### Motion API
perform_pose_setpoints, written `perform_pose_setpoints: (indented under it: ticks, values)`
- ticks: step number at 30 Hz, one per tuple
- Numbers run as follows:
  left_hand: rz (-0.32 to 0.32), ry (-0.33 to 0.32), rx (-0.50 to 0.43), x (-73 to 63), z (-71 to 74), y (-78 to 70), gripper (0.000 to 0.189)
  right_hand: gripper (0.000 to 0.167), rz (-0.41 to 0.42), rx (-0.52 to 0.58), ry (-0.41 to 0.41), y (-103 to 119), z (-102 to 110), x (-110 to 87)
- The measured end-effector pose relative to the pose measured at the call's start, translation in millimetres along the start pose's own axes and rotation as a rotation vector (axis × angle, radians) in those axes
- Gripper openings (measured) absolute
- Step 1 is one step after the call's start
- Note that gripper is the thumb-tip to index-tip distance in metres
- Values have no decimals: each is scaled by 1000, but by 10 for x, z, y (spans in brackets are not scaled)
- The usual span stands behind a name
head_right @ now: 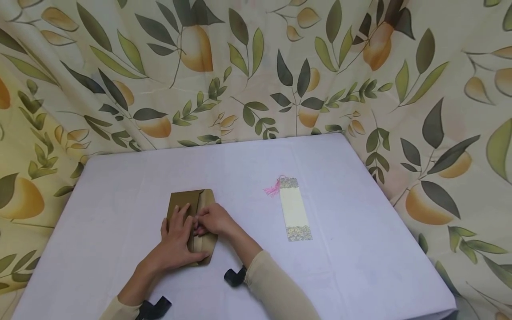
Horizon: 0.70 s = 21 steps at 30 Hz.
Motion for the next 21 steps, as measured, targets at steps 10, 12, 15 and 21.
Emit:
perform_pose_setpoints:
  ticks: [10, 12, 15, 21]
  values:
    - [18, -4, 7, -9, 37, -6, 71, 18, 6, 48, 54, -49, 251, -169]
    - [23, 0, 2, -9, 42, -7, 71, 19, 8, 43, 65, -47, 310, -208]
    - [22, 8, 6, -7, 34, -14, 71, 19, 1, 35, 79, -49, 393, -270]
    - [22, 23, 27, 0, 9, -27, 72, 21, -7, 4, 119, -22, 488, -392]
Point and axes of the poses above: each hand's wrist, its own x-axis towards the middle knuckle, its own z-axis out of the back of the hand, y = z × x, the point moved 7 cm from there along x, towards the middle knuckle, and after that the axes turned 14 degrees about x, right-handed, at the moved point
